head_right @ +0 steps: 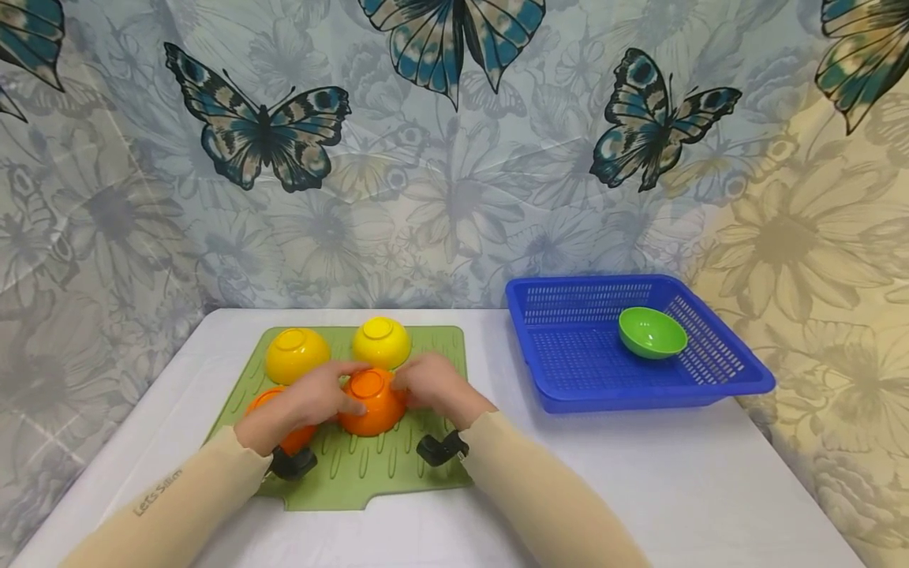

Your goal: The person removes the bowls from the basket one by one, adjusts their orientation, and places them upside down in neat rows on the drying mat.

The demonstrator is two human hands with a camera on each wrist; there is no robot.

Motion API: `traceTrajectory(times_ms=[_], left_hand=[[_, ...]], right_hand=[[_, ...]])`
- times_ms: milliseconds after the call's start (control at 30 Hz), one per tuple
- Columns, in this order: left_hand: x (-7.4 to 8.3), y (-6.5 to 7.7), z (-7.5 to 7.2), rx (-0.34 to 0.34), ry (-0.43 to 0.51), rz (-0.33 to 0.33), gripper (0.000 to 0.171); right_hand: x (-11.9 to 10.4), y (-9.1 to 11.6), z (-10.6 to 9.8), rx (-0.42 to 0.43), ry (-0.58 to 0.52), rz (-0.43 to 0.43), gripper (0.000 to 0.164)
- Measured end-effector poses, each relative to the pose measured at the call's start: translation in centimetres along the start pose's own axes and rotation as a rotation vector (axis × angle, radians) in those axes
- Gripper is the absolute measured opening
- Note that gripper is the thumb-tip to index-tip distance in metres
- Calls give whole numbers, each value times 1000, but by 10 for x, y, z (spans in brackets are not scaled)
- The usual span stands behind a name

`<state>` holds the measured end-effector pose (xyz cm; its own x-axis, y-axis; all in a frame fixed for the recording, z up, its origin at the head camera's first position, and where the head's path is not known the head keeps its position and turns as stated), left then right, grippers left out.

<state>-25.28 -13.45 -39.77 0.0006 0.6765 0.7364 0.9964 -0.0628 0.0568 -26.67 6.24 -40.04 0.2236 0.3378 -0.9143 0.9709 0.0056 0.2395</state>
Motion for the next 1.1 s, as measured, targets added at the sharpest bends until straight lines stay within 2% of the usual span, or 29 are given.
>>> traceTrajectory(times_ms=[200, 333, 500, 700, 833, 933, 1000, 1100], left_hand=[[-3, 2, 4, 23, -4, 12, 73], [-3, 4, 3, 36, -23, 33, 73], [-4, 5, 4, 42, -39, 39, 73], [-4, 7, 5, 51, -63, 41, 71], [-4, 7, 7, 53, -79, 48, 71], [-3, 6, 7, 52, -88, 52, 70], [-2, 6, 7, 51, -95, 57, 70], [0, 6, 7, 52, -105, 66, 70]], right_hand=[[-3, 24, -31, -28, -131, -44, 38], [-9, 43, -60, -115, -235, -72, 46], [-14, 66, -103, -231, -402, -113, 58], [-15, 79, -168, -244, -589, -166, 51], [-8, 77, -217, -223, -742, -150, 40], [0, 72, -255, -235, -910, -112, 39], [7, 67, -280, -241, -1026, -64, 38], [16, 59, -315, -179, -1142, 19, 34]])
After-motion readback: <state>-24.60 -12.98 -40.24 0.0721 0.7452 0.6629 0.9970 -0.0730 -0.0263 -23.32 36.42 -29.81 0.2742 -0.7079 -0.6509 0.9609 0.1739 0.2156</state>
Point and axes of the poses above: each hand's wrist, its own y-axis away from the middle knuckle, its own z-axis out of the palm, x = y × z, the point moved 2 cm from there along -y, towards the middle knuckle, and after that the axes turned 15 degrees about x, right-handed, at the moved point
